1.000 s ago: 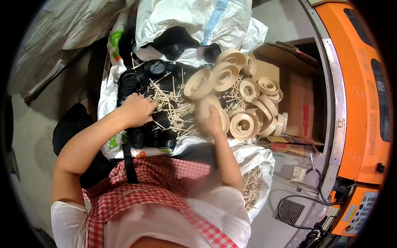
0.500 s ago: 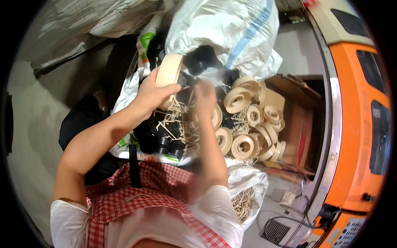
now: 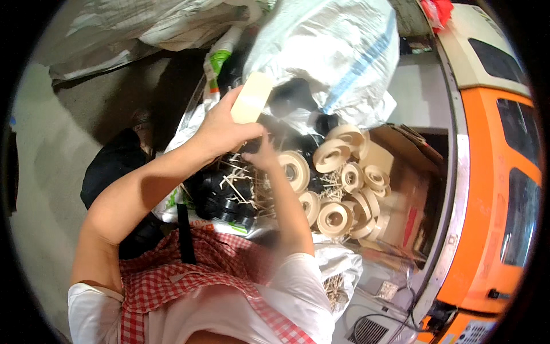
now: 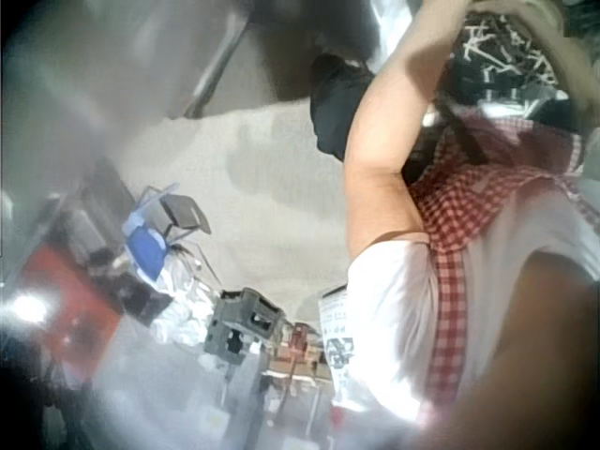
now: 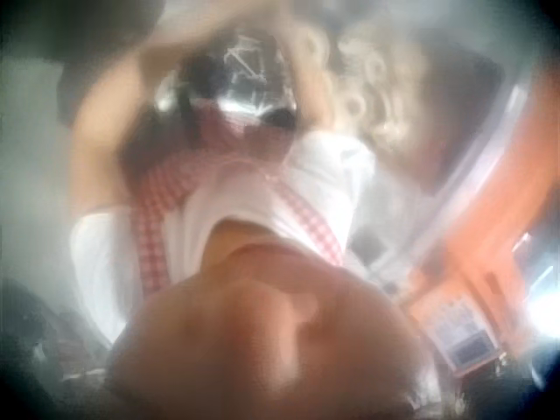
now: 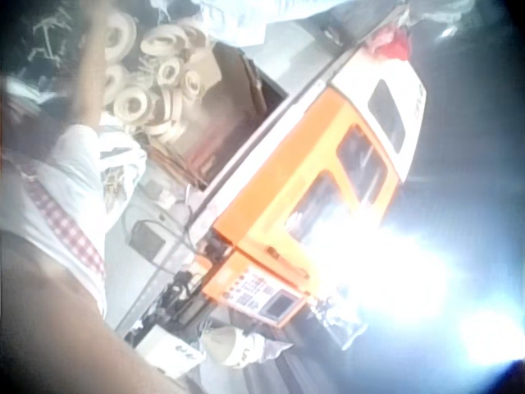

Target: The person picks up plastic rings from a bin and removes thin plastic debris from them by hand, then places the cleaned rings into a large white bag.

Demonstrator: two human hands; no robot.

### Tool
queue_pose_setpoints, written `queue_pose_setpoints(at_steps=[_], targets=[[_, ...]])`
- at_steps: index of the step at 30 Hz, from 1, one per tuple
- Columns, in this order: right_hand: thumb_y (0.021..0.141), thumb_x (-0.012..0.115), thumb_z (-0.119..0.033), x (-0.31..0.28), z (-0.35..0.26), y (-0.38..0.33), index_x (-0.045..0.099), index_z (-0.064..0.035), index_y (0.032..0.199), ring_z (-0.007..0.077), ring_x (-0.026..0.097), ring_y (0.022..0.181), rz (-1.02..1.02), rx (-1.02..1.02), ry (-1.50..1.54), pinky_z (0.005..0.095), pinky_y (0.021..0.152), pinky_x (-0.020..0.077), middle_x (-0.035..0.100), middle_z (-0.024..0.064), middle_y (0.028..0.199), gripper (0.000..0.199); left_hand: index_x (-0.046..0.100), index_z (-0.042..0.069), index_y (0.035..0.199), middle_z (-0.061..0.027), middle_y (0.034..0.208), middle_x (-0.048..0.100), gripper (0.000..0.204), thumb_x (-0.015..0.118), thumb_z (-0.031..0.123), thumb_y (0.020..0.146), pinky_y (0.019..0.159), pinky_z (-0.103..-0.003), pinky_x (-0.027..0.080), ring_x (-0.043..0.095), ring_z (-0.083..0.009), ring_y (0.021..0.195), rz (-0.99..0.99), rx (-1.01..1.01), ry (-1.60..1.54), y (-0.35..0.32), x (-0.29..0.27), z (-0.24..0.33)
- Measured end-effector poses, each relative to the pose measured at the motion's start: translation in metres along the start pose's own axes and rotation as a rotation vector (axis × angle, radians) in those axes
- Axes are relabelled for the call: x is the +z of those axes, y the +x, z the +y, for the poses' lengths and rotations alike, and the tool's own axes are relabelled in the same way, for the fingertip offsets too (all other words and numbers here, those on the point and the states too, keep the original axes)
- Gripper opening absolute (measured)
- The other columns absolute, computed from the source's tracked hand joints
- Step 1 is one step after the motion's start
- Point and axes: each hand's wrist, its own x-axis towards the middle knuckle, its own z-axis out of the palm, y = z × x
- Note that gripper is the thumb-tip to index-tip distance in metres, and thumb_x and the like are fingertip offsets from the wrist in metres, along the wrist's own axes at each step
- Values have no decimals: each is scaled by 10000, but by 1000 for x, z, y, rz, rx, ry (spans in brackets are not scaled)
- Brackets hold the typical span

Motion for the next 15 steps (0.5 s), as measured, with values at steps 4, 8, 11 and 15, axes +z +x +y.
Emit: queue_pose_setpoints(at_steps=[4,8,11,15], targets=[[794,642,-120,-38,-77,-53,356,-62,1334,141,565,957,312,628,839,233,681,468,566,108,1098,614,403,20,1329,-96,1032,596,729,672,116,658,721,-263,472,563,-151,895,-65,-44,146,-12,11,-11],[786,663,-106,-48,-159,-86,259,-30,1365,256,498,1126,327,459,931,356,936,434,446,178,1255,710,463,39,1258,-80,1006,605,610,680,122,694,734,-278,495,592,-138,796,-434,-117,-18,-45,26,-34],[712,685,-40,-49,-176,-116,292,-47,1318,288,463,1170,271,-12,1,395,969,404,396,175,1278,722,532,22,1170,-81,1005,625,458,646,100,734,772,-280,502,610,-141,906,-704,-393,-133,-40,21,-25],[690,678,-43,-73,-179,-126,299,-14,1288,303,384,1235,105,-513,-414,421,1021,336,390,177,1258,708,528,28,1193,-76,1039,610,473,666,140,755,791,-296,505,603,-152,927,-786,-731,-123,-38,22,-22]])
